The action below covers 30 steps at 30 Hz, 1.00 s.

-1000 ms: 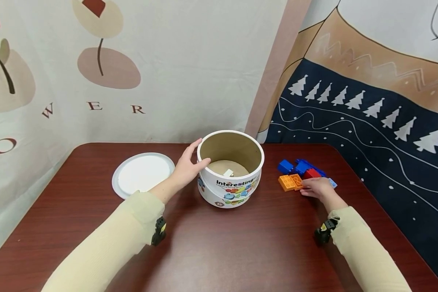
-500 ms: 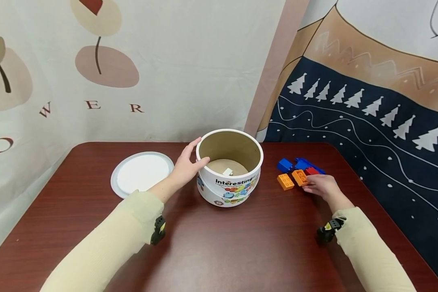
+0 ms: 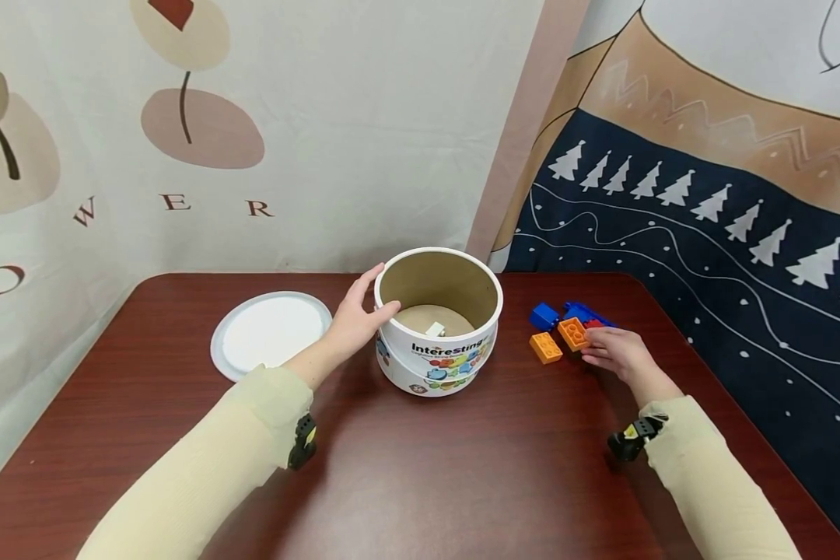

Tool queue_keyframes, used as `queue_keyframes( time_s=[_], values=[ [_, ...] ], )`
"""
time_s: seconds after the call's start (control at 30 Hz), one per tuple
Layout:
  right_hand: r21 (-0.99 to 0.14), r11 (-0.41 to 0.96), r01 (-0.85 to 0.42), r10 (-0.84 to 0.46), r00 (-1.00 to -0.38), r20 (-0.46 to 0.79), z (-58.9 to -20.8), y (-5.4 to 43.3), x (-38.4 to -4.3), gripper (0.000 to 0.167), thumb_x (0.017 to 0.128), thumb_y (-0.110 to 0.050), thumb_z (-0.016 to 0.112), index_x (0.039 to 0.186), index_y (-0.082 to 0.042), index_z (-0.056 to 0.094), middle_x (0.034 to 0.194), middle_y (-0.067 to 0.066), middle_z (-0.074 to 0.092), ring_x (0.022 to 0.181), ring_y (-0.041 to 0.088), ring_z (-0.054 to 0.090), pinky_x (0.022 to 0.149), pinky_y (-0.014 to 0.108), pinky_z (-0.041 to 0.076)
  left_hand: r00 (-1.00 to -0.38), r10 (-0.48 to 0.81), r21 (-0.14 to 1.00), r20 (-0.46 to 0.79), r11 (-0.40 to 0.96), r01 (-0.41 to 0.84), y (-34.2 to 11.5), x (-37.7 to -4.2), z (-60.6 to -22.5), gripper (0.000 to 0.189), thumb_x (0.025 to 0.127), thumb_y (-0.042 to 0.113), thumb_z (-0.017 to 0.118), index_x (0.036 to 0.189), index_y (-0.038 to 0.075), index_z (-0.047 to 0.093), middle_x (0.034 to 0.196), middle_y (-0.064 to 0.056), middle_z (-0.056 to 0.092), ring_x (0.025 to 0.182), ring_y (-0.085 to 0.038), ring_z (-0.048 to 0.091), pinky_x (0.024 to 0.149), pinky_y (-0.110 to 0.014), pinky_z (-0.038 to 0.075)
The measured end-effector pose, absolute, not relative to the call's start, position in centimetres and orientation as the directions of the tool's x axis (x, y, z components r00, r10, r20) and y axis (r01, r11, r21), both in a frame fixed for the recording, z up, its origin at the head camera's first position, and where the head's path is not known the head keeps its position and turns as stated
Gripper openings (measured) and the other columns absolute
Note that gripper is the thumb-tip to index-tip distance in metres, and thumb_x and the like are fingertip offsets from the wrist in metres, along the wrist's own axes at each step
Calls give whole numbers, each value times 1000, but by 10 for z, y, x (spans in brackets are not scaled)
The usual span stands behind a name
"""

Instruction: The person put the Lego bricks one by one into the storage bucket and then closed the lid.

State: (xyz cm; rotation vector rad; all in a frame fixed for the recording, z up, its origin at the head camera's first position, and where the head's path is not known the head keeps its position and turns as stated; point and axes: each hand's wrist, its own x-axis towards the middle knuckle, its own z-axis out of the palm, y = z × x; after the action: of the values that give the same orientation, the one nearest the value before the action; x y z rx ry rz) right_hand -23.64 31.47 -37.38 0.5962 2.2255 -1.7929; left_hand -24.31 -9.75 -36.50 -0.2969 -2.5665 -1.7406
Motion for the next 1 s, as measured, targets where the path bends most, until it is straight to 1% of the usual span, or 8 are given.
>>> queue_keyframes(
  time_s=[0.27,0.4,0.5,0.67,0.87,1.0],
  values=[
    [-905,105,413,117,-909,-401,-366,315,-237,38,94,-18,53,126,1,44,73,-9,61,67,4,65,66,19,55,-981,141,923,131,345,172,-97,-243,-365,68,88,24,61,148,18,28,153,-8,24,140,-25,25,114,-46,24],
    [-903,101,417,100,-908,-408,-358,313,-238,48,94,-19,55,133,3,39,73,-8,61,67,4,65,67,18,55,-981,141,924,130,341,172,-97,-243,-365,69,88,24,61,148,17,28,153,-8,24,140,-25,25,114,-46,24],
    [-900,107,422,102,-905,-412,-350,309,-239,60,93,-20,56,141,5,30,74,-9,61,67,4,65,68,18,55,-981,142,921,134,348,176,-97,-243,-365,69,88,23,61,148,17,27,153,-9,24,140,-26,25,114,-46,24],
    [-910,111,399,84,-916,-391,-342,303,-240,58,93,-21,56,139,4,32,74,-9,62,67,3,65,68,18,55,-981,141,918,135,354,177,-98,-245,-366,69,88,23,61,148,17,27,153,-10,25,140,-26,25,114,-47,24],
    [-920,162,358,48,-934,-355,-333,296,-242,57,94,-23,54,138,6,33,74,-12,62,69,2,65,69,17,54,-980,143,919,139,349,182,-97,-245,-367,70,88,22,61,148,16,27,153,-10,25,139,-27,26,114,-46,24],
    [-924,181,336,18,-941,-339,-327,291,-243,54,94,-23,55,135,7,36,76,-11,62,71,2,65,69,17,54,-979,145,920,142,346,185,-97,-245,-367,69,88,23,61,148,16,27,153,-10,25,139,-26,26,114,-46,24]
  ],
)
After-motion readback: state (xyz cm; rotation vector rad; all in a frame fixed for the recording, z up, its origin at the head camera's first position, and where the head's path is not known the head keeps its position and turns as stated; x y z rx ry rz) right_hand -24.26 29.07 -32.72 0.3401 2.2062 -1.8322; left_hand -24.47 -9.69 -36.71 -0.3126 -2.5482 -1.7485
